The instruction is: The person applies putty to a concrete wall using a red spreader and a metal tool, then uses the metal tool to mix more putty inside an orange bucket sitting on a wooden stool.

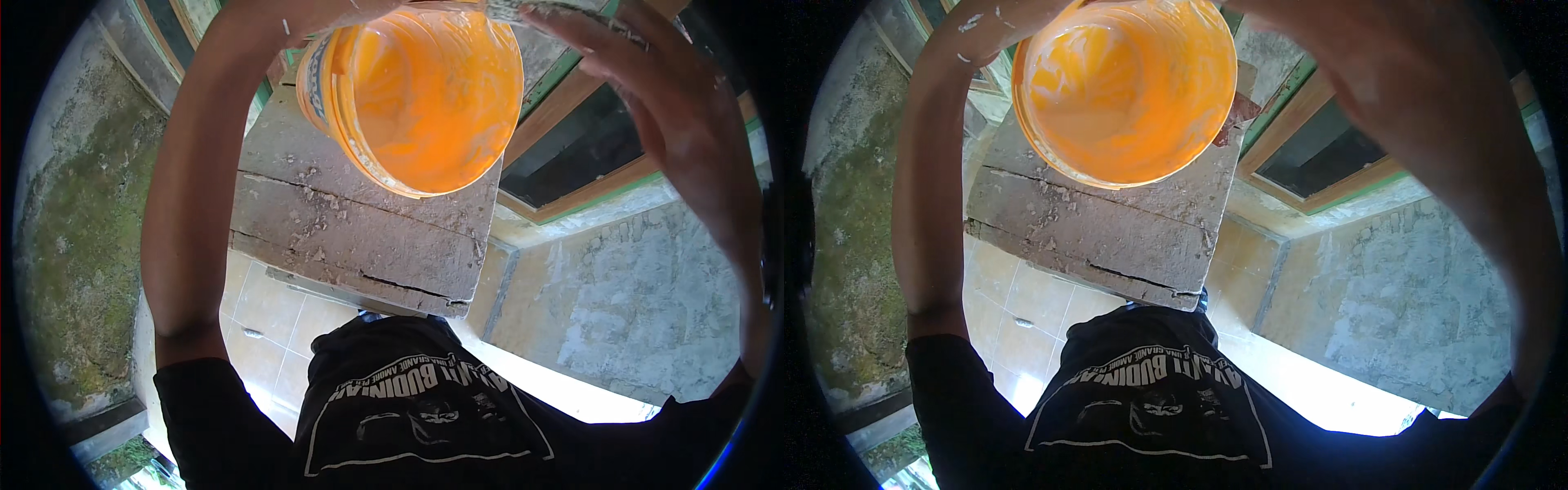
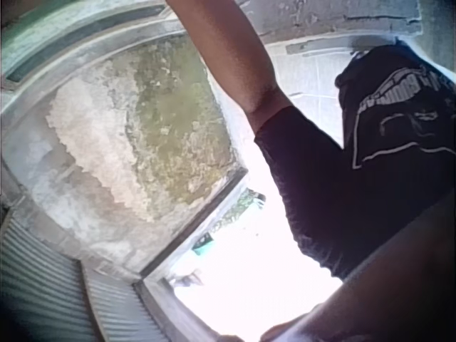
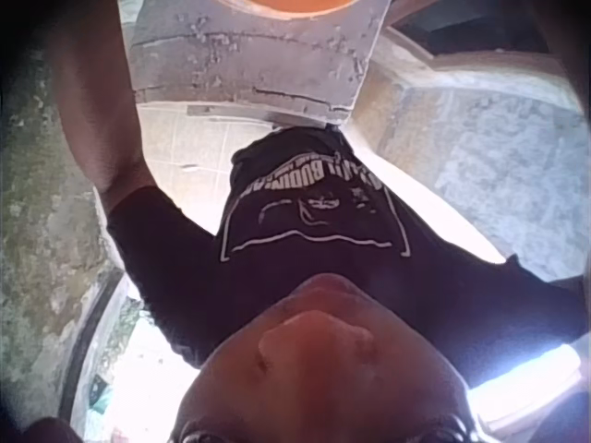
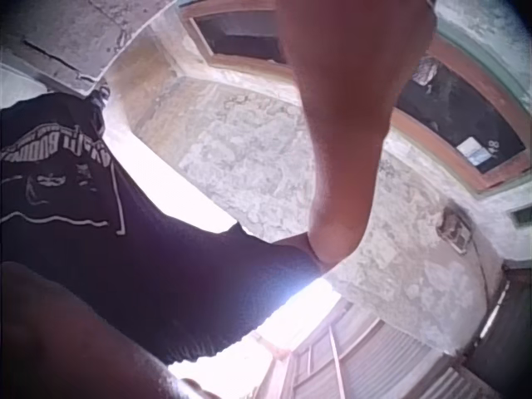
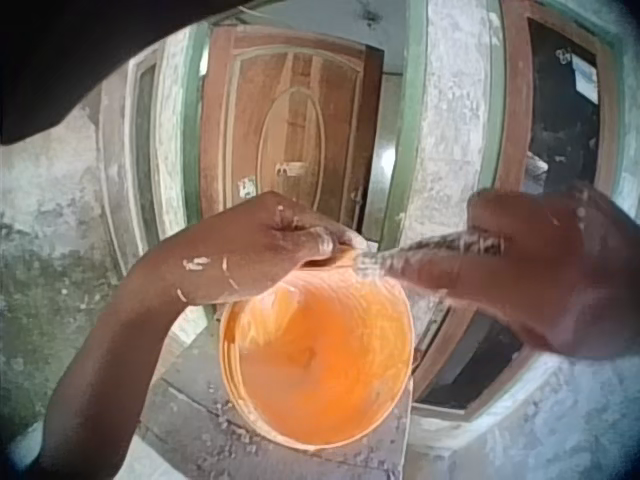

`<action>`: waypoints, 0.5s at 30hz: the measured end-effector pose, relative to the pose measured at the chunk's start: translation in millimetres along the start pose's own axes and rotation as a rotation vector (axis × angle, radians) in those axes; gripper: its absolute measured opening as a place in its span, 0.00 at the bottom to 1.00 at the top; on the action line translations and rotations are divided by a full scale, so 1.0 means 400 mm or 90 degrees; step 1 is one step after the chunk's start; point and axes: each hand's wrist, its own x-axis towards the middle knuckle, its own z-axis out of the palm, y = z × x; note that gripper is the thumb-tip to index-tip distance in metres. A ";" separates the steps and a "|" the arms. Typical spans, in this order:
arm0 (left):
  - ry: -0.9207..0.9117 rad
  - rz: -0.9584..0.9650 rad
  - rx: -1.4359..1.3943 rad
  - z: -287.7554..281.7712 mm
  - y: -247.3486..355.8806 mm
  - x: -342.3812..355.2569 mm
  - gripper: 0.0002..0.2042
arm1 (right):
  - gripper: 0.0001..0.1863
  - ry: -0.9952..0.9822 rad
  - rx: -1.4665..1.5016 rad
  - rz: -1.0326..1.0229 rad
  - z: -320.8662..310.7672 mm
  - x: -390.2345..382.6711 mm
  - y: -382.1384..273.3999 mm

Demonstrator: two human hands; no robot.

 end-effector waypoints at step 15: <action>-0.025 -0.014 0.008 0.007 -0.020 0.030 0.16 | 0.25 -0.188 0.143 0.118 0.003 -0.041 -0.023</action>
